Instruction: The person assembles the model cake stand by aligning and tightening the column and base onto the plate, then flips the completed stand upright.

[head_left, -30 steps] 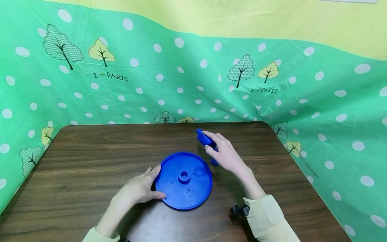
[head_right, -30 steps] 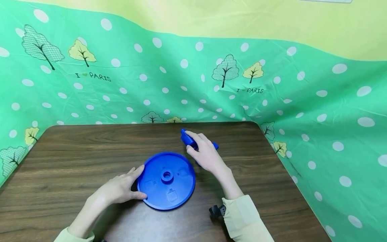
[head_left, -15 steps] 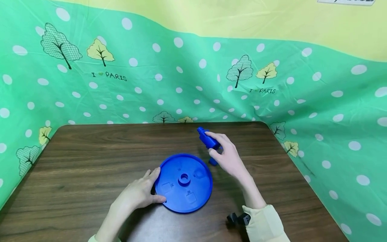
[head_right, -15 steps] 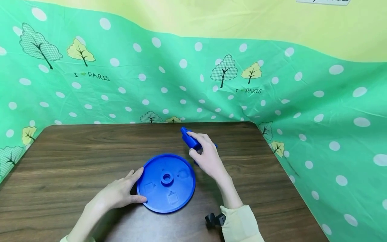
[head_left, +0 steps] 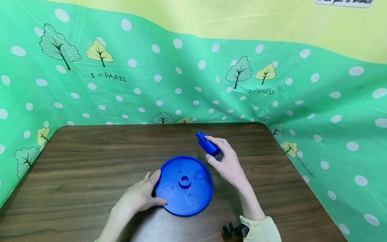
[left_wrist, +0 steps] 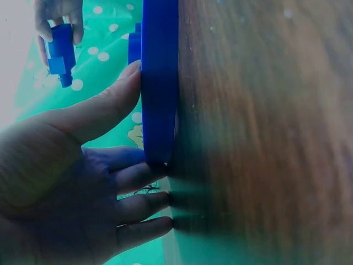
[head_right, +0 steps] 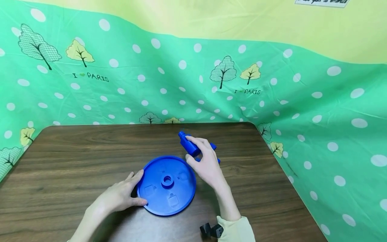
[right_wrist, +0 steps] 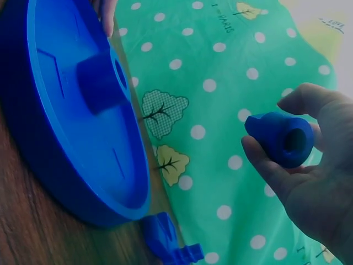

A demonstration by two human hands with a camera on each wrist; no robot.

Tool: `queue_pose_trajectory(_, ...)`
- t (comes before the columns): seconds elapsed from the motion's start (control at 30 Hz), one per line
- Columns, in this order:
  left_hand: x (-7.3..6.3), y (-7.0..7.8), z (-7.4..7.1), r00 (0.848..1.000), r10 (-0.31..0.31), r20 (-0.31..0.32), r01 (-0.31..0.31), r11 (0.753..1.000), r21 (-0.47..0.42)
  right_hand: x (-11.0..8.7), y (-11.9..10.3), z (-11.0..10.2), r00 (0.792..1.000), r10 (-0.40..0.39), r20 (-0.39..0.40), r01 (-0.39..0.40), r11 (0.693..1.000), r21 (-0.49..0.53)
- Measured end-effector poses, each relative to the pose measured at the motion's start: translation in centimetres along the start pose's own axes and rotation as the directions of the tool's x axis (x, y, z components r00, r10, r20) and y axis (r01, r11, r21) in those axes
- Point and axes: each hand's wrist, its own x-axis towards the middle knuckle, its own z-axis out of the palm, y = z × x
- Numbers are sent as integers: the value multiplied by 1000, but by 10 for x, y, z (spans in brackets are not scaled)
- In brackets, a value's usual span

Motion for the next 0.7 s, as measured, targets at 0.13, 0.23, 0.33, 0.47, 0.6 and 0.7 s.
queue_pose_trajectory(0.13, 0, 1, 3, 1000, -15, 1, 15, 1000, -2, -4, -2, 2, 1000, -6, 8, 6, 1000, -3)
queue_pose_trajectory(0.23, 0, 2, 4, 1000, -14, -1, 14, 1000, -3, -6, -3, 5, 1000, -11, 15, 11, 1000, -9)
queue_pose_trajectory(0.33, -1, 4, 5, 1000, -14, -4, 14, 1000, -10, -9, -5, 7, 999, -23, 27, 23, 1000, -20)
queue_pose_trajectory(0.47, -2, 6, 5, 1000, -21, -5, 21, 1000, -9, -13, -10, 12, 998, -35, 57, 36, 999, -28)
queue_pose_trajectory(0.6, -1, 7, 5, 1000, -31, -3, 30, 999, -9, -17, -12, 14, 996, -30, 83, 33, 999, -39)
queue_pose_trajectory(0.7, -1, 7, 6, 999, -35, -5, 35, 999, -16, -18, -14, 15, 995, -14, 94, 16, 1000, -24)
